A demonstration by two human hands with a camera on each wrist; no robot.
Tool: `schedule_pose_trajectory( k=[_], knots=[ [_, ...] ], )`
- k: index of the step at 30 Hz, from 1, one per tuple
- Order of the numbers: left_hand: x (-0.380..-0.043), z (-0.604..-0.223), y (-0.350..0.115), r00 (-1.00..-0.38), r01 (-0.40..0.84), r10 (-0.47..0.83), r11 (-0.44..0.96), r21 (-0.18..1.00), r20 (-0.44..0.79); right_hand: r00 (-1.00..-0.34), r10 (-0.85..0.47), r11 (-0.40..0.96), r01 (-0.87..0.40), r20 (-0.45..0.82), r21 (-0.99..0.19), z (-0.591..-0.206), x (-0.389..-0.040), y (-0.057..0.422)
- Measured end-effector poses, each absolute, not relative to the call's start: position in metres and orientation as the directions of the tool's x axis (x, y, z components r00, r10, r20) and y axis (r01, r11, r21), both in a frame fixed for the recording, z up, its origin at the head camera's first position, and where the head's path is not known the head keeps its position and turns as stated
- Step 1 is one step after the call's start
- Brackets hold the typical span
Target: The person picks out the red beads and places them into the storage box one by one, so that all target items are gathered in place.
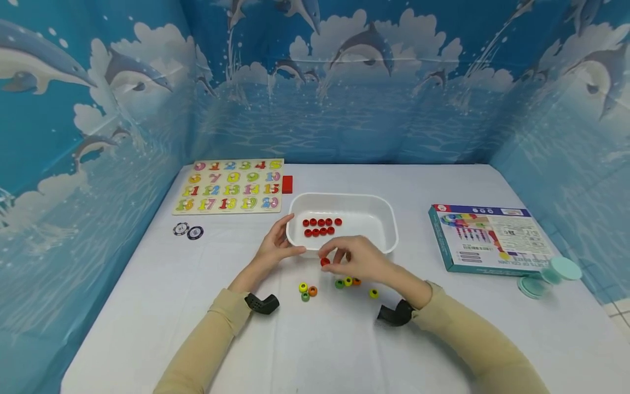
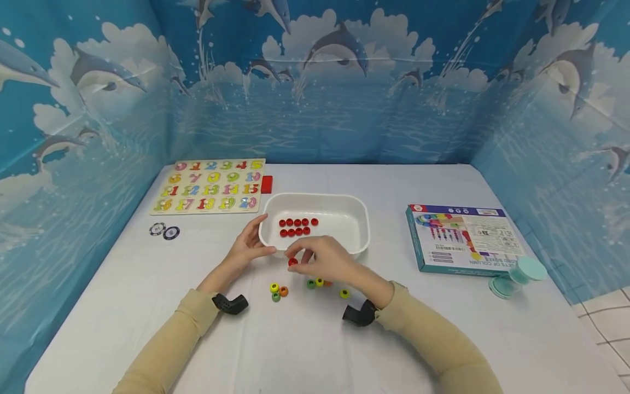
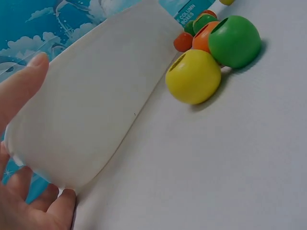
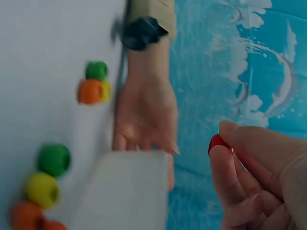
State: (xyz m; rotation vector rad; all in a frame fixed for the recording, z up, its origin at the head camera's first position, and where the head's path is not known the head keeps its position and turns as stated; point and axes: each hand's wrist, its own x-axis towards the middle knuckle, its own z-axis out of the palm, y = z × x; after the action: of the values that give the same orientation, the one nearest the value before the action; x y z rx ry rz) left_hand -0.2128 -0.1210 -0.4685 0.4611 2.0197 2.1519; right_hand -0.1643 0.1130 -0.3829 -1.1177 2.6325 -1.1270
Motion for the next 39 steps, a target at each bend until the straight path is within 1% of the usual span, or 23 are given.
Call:
schedule_pose_trajectory(
  k=[3, 5, 8, 12, 15, 17, 21, 25, 32, 36, 39],
  knots=[
    [-0.213, -0.468, -0.122, -0.948, 0.083, 0.302, -0.077, 0.994, 0.103, -0.71, -0.651, 0.439, -0.641, 0.27, -0.629, -0.355, -0.182, 0.125],
    [-0.212, -0.467, -0.122, -0.951, 0.075, 0.294, -0.078, 0.994, 0.095, -0.696, -0.663, 0.42, -0.651, 0.277, -0.632, -0.341, -0.199, 0.131],
    [-0.21, -0.463, -0.122, -0.951, 0.07, 0.295, -0.078, 0.994, 0.09, -0.697, -0.683, 0.413, -0.617, 0.221, -0.67, -0.328, -0.229, 0.139],
    [-0.212, -0.465, -0.122, -0.95, 0.061, 0.3, -0.076, 0.995, 0.081, -0.738, -0.663, 0.455, -0.528, 0.123, -0.717, -0.318, -0.257, 0.141],
    [-0.213, -0.465, -0.121, -0.947, 0.048, 0.313, -0.079, 0.996, 0.07, -0.76, -0.645, 0.461, -0.468, 0.078, -0.754, -0.326, -0.272, 0.141],
    [-0.21, -0.46, -0.121, -0.942, 0.043, 0.329, -0.082, 0.996, 0.068, -0.763, -0.645, 0.455, -0.431, 0.046, -0.779, -0.344, -0.287, 0.144],
    [-0.206, -0.453, -0.119, -0.94, 0.043, 0.335, -0.079, 0.996, 0.068, -0.747, -0.663, 0.462, -0.353, -0.052, -0.813, -0.38, -0.308, 0.146],
    [-0.208, -0.459, -0.119, -0.946, 0.037, 0.318, -0.074, 0.997, 0.059, -0.72, -0.683, 0.49, -0.326, -0.124, -0.808, -0.404, -0.317, 0.146],
    [-0.212, -0.469, -0.119, -0.95, 0.068, 0.299, -0.078, 0.995, 0.088, -0.69, -0.692, 0.577, -0.354, -0.211, -0.736, -0.413, -0.315, 0.14],
    [-0.212, -0.47, -0.119, -0.951, 0.083, 0.292, -0.072, 0.994, 0.101, -0.676, -0.695, 0.593, -0.344, -0.247, -0.728, -0.413, -0.314, 0.138],
    [-0.212, -0.47, -0.119, -0.954, 0.081, 0.283, -0.066, 0.995, 0.096, -0.672, -0.698, 0.593, -0.351, -0.247, -0.725, -0.415, -0.315, 0.138]
  ],
)
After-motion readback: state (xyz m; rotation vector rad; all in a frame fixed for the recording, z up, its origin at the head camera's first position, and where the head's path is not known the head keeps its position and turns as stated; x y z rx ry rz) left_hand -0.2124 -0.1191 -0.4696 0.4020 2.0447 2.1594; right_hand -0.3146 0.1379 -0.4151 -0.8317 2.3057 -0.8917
